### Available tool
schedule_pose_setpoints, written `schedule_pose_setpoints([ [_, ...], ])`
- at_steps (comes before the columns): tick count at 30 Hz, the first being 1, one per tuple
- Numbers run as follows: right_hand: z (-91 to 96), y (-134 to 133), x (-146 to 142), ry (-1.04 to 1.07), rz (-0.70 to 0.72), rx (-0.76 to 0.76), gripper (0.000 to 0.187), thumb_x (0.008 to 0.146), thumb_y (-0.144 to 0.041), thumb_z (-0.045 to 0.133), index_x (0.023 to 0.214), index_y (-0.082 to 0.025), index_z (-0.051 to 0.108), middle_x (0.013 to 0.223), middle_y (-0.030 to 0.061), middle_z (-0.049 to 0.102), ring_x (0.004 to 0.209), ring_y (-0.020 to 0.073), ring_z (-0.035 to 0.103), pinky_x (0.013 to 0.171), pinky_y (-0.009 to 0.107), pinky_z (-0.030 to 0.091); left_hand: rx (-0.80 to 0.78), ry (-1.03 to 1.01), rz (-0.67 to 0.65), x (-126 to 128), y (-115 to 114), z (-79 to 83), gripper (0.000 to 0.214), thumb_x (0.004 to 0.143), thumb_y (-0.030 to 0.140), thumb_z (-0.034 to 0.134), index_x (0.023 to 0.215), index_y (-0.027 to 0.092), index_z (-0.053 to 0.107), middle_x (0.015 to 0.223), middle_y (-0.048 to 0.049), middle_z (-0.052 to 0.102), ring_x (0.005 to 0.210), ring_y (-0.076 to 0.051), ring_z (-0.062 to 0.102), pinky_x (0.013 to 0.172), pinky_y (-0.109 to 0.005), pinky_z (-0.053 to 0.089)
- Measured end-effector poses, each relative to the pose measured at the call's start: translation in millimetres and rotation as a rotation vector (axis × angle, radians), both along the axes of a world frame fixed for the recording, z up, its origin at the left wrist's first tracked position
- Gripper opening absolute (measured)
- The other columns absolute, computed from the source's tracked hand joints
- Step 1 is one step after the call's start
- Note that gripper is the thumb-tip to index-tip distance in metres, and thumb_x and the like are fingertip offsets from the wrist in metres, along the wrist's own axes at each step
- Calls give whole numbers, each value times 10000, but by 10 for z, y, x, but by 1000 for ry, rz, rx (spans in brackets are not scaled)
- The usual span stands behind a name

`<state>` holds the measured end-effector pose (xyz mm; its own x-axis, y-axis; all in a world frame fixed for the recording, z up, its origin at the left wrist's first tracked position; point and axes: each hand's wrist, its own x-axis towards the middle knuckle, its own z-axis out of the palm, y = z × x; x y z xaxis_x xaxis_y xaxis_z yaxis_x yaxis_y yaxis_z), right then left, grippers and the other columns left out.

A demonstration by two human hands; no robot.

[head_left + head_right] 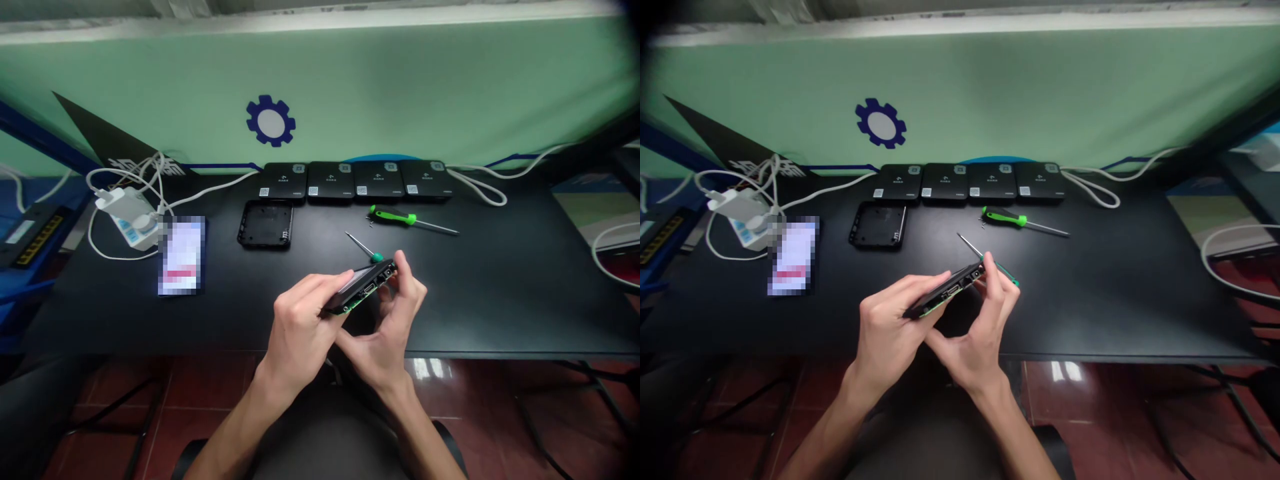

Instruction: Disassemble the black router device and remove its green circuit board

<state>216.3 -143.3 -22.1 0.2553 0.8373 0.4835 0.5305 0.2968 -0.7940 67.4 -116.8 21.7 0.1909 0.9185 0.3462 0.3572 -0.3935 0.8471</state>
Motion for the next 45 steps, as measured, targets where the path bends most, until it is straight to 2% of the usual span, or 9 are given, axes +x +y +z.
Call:
schedule_pose_setpoints([
  [10, 14, -10, -8, -10, -19, -32, 1272, 806, -390, 980, 1861, -302, 275, 1510, 172, 471, 1392, 356, 562, 1066, 594, 671, 24, 46, -53, -24, 17, 17, 427, 1049, 68, 800, 1437, 246, 797, 1282, -50, 867, 1101, -227, 856, 993, -351, 697],
  [20, 3, -7, 0, -8, -31, -14, 1287, 786, -361, 984, 1862, -290, 282, 1517, 163, 462, 1393, 343, 552, 1053, 556, 681, 23, 30, -75, -27, 48, 9, 430, 1042, 46, 798, 1419, 251, 796, 1282, -44, 864, 1110, -227, 850, 983, -368, 692],
  [24, 9, -9, -2, -22, -24, -11, 1275, 794, -356, 977, 1861, -289, 281, 1517, 166, 470, 1384, 343, 562, 1053, 563, 682, 29, 36, -56, -21, 40, 14, 435, 1027, 14, 783, 1397, 240, 805, 1281, -49, 860, 1129, -231, 842, 1015, -378, 682],
  [27, 13, -13, -15, -21, -22, -10, 1278, 786, -358, 971, 1860, -298, 280, 1524, 171, 468, 1400, 362, 560, 1055, 588, 679, 1, 23, -42, -7, 31, 56, 370, 1043, 54, 785, 1360, 241, 824, 1281, -43, 861, 1143, -223, 840, 1042, -369, 674],
  [30, 28, -9, -13, 87, -5, -50, 1307, 754, -377, 993, 1856, -339, 292, 1546, 174, 453, 1403, 385, 582, 1082, 619, 665, -94, 0, -56, -19, 25, 142, 336, 1023, 201, 883, 1351, 258, 836, 1302, -28, 860, 1151, -215, 833, 1059, -349, 663],
  [32, 53, 1, 12, 229, 40, -113, 1292, 752, -388, 999, 1845, -366, 312, 1557, 172, 464, 1367, 387, 630, 1092, 626, 658, -186, -10, -95, -58, 26, 202, 434, 990, 307, 937, 1407, 281, 820, 1351, -23, 847, 1183, -221, 821, 1040, -336, 660],
  [35, 114, 20, 80, 498, 155, -231, 1227, 777, -411, 989, 1822, -383, 347, 1521, 152, 538, 1289, 374, 695, 1110, 634, 644, -292, -49, -196, -148, 30, 239, 561, 1008, 389, 916, 1538, 319, 749, 1454, -24, 803, 1266, -229, 789, 981, -311, 662],
  [39, 195, 28, 168, 792, 266, -362, 1120, 840, -468, 968, 1794, -394, 386, 1408, 107, 656, 1280, 362, 714, 1150, 625, 609, -299, -70, -292, -251, 22, 173, 581, 1037, 385, 893, 1588, 327, 718, 1553, -48, 746, 1378, -254, 735, 1115, -360, 641],
  [45, 242, 17, 213, 865, 241, -402, 1048, 842, -416, 983, 1755, -409, 467, 1416, 77, 658, 1223, 286, 704, 1066, 493, 634, -262, -75, -328, -318, 7, 72, 520, 1108, 330, 816, 1617, 336, 707, 1591, -39, 736, 1441, -240, 712, 1230, -369, 574],
])
